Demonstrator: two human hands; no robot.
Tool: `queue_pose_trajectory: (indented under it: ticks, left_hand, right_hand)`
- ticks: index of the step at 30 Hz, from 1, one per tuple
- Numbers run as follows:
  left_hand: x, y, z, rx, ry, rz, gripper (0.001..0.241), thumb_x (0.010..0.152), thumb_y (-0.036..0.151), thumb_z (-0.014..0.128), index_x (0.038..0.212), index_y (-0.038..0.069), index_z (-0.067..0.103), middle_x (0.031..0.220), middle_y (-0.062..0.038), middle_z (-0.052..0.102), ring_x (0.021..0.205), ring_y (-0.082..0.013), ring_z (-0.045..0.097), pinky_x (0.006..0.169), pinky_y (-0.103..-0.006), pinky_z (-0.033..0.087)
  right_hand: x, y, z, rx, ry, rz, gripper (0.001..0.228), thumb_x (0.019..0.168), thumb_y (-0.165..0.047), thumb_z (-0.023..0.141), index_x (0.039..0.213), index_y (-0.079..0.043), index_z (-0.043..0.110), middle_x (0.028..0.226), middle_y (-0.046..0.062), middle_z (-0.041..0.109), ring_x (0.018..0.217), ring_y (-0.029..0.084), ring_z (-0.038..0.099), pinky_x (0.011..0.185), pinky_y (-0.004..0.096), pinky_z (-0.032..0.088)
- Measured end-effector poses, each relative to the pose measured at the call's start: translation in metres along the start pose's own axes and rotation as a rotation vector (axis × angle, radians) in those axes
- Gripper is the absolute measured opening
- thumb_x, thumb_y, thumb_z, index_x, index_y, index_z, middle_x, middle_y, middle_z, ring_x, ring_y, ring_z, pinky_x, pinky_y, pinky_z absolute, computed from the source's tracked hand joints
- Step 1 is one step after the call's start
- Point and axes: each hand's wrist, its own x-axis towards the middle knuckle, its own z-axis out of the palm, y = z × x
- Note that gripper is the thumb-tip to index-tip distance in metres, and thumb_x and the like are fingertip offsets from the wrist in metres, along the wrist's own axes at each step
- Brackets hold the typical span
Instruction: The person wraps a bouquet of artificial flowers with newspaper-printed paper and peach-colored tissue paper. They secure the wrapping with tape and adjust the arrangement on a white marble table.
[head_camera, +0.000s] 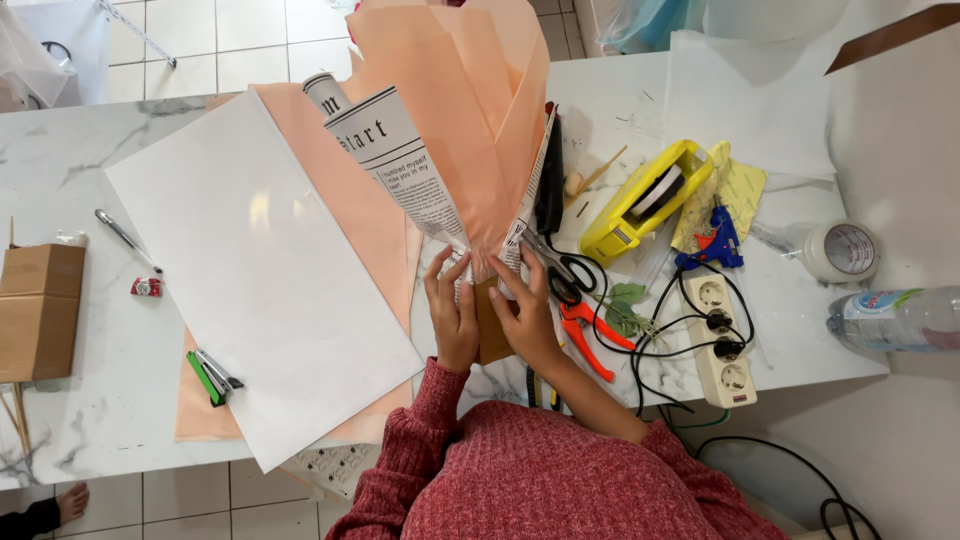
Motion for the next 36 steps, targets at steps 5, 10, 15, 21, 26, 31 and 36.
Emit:
queue_pose_trajectory:
  ticks: [5, 10, 15, 21, 26, 31, 36]
  left_hand:
    - [-0.002, 0.003, 0.000, 0.041, 0.040, -0.015, 0.028, 0.093, 0.013, 0.060, 0.121, 0.012, 0.062, 0.136, -0.018, 0.039, 0.133, -0.0397, 0.042, 0.110, -0.0496, 0.035]
    - [-0.002, 0.003, -0.009, -0.005, -0.016, -0.031, 0.027, 0.089, 0.015, 0.066, 0.116, 0.013, 0.065, 0.128, -0.018, 0.048, 0.131, -0.0413, 0.046, 0.109, -0.0517, 0.036]
    - [0.009, 0.005, -0.021, 0.078, 0.039, 0.047, 0.030, 0.080, 0.010, 0.075, 0.108, 0.019, 0.071, 0.131, -0.019, 0.048, 0.127, -0.0391, 0.050, 0.105, -0.0448, 0.041]
    - [0.022, 0.004, -0.041, 0.229, -0.014, 0.206, 0.035, 0.079, 0.000, 0.072, 0.106, 0.023, 0.074, 0.132, -0.019, 0.048, 0.123, -0.0356, 0.053, 0.102, -0.0404, 0.046]
    - [0.024, -0.013, -0.056, 0.449, -0.042, 0.337, 0.038, 0.079, 0.003, 0.071, 0.107, 0.029, 0.072, 0.132, -0.015, 0.051, 0.119, -0.0332, 0.057, 0.096, -0.0433, 0.048]
    - [0.017, -0.028, -0.060, 0.632, -0.121, 0.389, 0.040, 0.079, 0.009, 0.069, 0.113, 0.030, 0.068, 0.129, -0.011, 0.052, 0.117, -0.0301, 0.058, 0.084, -0.0415, 0.050]
    - [0.018, -0.028, -0.054, 0.705, -0.113, 0.279, 0.050, 0.075, 0.013, 0.074, 0.121, 0.030, 0.063, 0.127, -0.009, 0.053, 0.108, -0.0278, 0.060, 0.075, -0.0389, 0.049]
  right_hand:
    - [-0.001, -0.007, 0.001, 0.001, 0.047, -0.041, 0.047, 0.084, -0.010, 0.070, 0.130, -0.016, 0.061, 0.146, 0.020, 0.029, 0.132, 0.041, 0.039, 0.106, 0.047, 0.041]
    - [-0.003, -0.009, 0.002, 0.050, 0.063, -0.060, 0.048, 0.084, -0.004, 0.068, 0.130, -0.016, 0.061, 0.146, 0.019, 0.031, 0.136, 0.039, 0.038, 0.111, 0.047, 0.035]
    - [0.003, -0.006, 0.002, 0.330, -0.033, 0.043, 0.045, 0.086, -0.004, 0.067, 0.130, -0.013, 0.060, 0.146, 0.016, 0.035, 0.138, 0.034, 0.039, 0.107, 0.044, 0.041]
    - [0.016, 0.008, 0.018, 0.627, 0.072, 0.051, 0.029, 0.093, 0.000, 0.058, 0.122, 0.004, 0.060, 0.135, 0.020, 0.047, 0.120, 0.030, 0.057, 0.094, 0.041, 0.054]
    - [0.020, 0.025, 0.043, 0.823, 0.171, 0.223, 0.034, 0.092, -0.004, 0.064, 0.123, 0.006, 0.054, 0.119, 0.017, 0.058, 0.103, 0.025, 0.064, 0.086, 0.048, 0.059]
    - [0.022, 0.021, 0.058, 0.778, 0.267, 0.435, 0.046, 0.087, -0.011, 0.075, 0.125, 0.002, 0.053, 0.107, 0.012, 0.061, 0.082, 0.020, 0.068, 0.077, 0.045, 0.062]
    - [0.012, 0.004, 0.064, 0.682, 0.449, 0.425, 0.052, 0.085, -0.007, 0.075, 0.122, -0.003, 0.039, 0.107, 0.017, 0.060, 0.086, 0.022, 0.069, 0.078, 0.039, 0.062]
